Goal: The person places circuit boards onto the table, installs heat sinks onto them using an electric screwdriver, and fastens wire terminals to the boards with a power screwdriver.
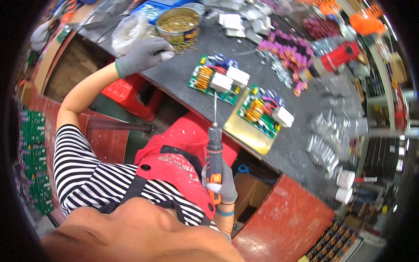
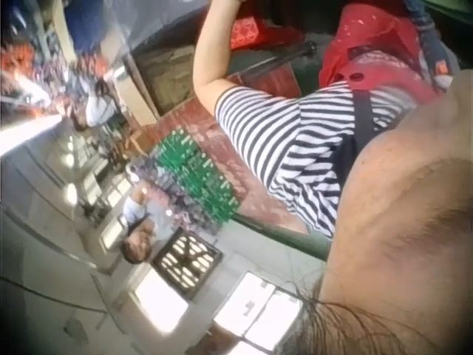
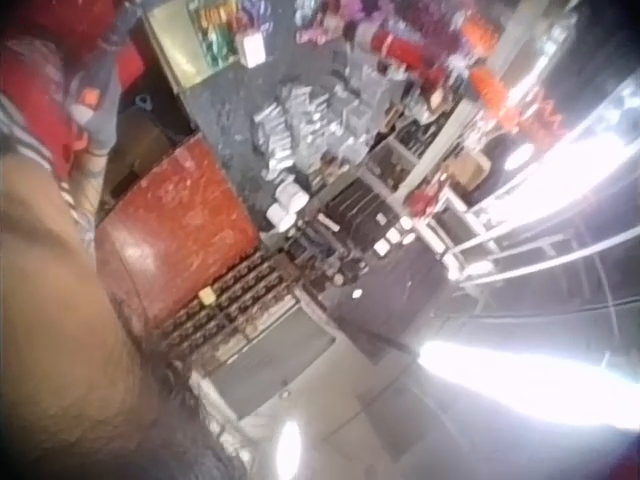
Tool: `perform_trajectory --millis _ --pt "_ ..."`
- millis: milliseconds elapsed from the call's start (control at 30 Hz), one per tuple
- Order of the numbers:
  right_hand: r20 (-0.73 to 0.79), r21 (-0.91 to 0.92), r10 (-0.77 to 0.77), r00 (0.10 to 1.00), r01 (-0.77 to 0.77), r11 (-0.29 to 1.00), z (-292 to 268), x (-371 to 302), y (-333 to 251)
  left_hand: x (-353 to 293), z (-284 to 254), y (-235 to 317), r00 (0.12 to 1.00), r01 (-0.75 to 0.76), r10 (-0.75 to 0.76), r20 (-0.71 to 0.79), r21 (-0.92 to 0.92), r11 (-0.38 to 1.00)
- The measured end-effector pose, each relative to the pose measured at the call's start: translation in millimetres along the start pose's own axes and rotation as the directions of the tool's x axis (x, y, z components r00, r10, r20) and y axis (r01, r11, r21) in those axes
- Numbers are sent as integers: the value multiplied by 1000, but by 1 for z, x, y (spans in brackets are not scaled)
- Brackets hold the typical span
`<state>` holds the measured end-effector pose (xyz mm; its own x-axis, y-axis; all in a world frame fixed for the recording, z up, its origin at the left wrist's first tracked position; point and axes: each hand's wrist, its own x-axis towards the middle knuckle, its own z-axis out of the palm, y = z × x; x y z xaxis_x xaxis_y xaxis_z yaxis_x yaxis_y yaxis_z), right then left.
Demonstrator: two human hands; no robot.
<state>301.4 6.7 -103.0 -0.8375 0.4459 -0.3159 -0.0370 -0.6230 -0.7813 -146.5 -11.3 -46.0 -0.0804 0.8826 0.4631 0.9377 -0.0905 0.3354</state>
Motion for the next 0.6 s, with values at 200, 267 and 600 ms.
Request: perform_trajectory --millis 200,267,600 --pt "-181 132 -140 974 165 977 9 -22 -5 136 57 33 992 -127 128 -7 62 990" --pt "-210 111 -193 958 220 969 10 -27 -6 179 101 31 984 -178 176 36 37 983" --pt "-319 137 -233 919 288 948 -2 -47 -2 257 219 50 929 -78 34 368 107 991"
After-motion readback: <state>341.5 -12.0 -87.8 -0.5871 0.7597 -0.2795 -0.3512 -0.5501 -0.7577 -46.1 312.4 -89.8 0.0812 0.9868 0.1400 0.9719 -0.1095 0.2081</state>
